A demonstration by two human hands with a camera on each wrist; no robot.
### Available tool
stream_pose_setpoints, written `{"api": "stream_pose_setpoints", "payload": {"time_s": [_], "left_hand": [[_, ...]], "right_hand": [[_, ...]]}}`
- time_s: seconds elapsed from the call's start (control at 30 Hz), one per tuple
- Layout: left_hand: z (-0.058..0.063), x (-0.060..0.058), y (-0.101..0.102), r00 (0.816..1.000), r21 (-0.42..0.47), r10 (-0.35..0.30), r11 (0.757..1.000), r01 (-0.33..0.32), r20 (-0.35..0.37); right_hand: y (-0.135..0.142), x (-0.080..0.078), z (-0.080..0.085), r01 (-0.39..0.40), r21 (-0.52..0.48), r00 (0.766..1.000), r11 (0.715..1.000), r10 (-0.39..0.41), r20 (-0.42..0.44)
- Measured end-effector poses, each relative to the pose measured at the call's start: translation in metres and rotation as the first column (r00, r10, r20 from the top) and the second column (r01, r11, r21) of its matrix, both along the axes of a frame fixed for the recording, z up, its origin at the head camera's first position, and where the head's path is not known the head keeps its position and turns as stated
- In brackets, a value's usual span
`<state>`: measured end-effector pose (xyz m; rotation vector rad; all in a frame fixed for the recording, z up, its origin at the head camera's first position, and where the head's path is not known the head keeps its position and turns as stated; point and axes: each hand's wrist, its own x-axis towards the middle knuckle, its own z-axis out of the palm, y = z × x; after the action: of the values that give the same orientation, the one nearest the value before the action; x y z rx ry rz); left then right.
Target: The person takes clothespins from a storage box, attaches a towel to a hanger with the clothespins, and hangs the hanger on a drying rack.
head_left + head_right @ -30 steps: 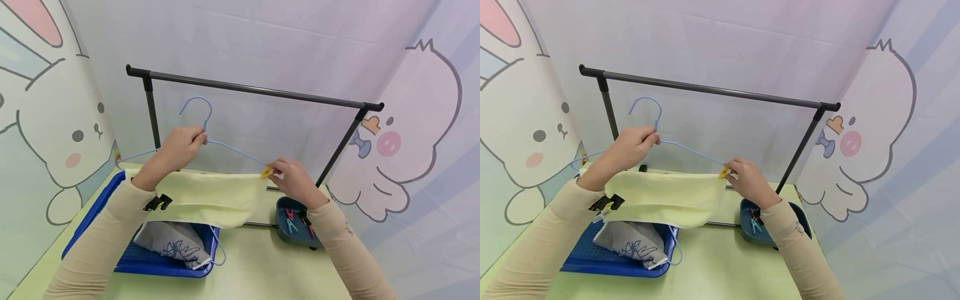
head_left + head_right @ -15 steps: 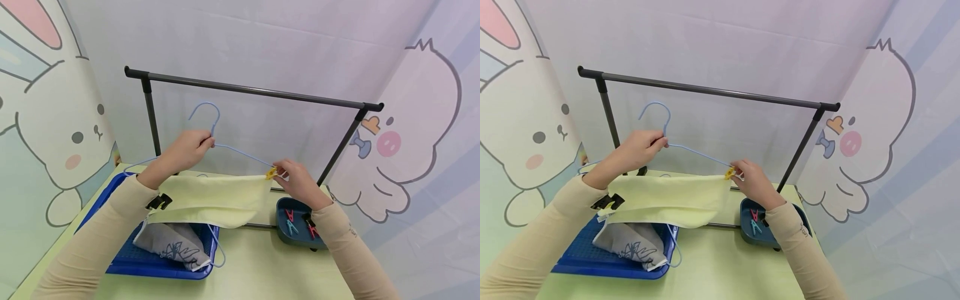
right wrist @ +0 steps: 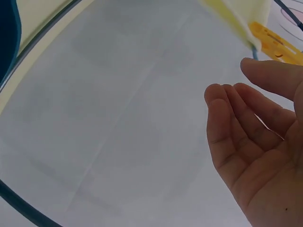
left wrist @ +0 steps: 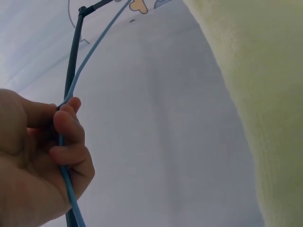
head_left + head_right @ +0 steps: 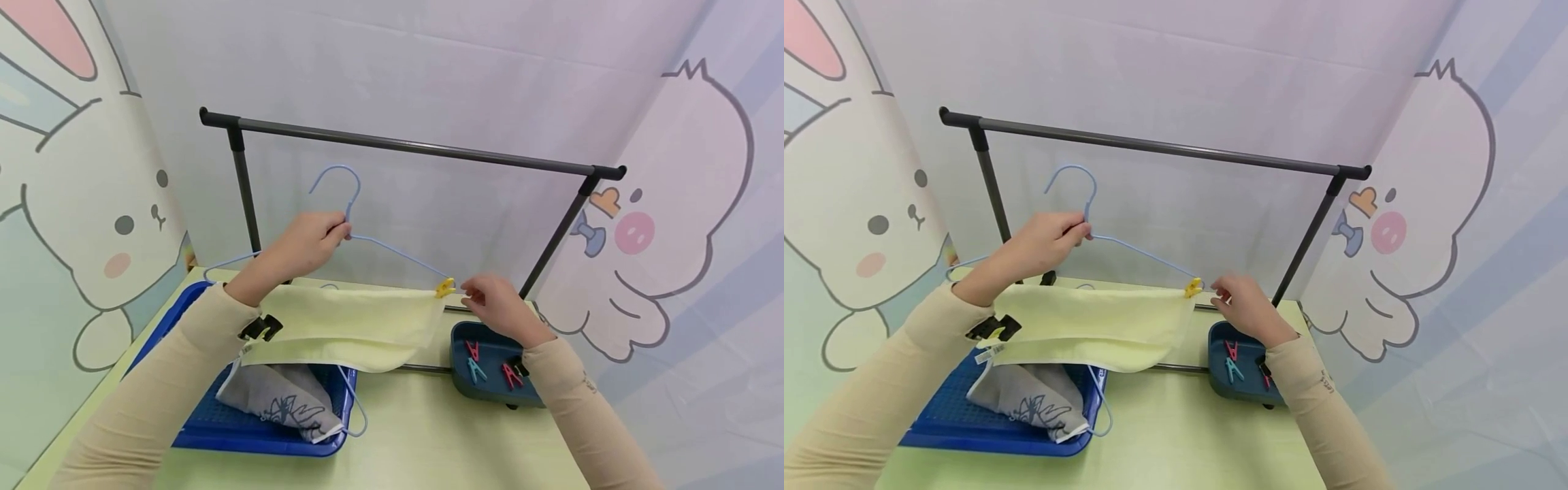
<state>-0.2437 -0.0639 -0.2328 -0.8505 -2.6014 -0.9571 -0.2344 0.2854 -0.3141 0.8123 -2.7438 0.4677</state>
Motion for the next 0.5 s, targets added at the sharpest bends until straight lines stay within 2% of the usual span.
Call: {"api": "stream_pose_setpoints", "payload": {"time_s": [0.1, 0.27, 0.5], "left_hand": [[0.0, 0.0, 0.0, 1.0, 0.0, 0.006, 1.0, -0.006, 0.022], [-0.001, 0.0, 0.0, 1.0, 0.013, -0.003, 1.0, 0.003, 0.027], [-0.005, -0.001, 0.0, 0.999, 0.026, 0.02, 0.999, -0.021, 0.027]], "right_hand": [[0.007, -0.002, -0.008, 0.007, 0.021, 0.997, 1.0, -0.008, 0.079], [0.019, -0.007, -0.021, 0.032, 0.055, 0.976, 0.998, -0.043, 0.214], [0.036, -0.018, -0.041, 0.043, 0.116, 0.958, 0.992, -0.073, 0.276]]}}
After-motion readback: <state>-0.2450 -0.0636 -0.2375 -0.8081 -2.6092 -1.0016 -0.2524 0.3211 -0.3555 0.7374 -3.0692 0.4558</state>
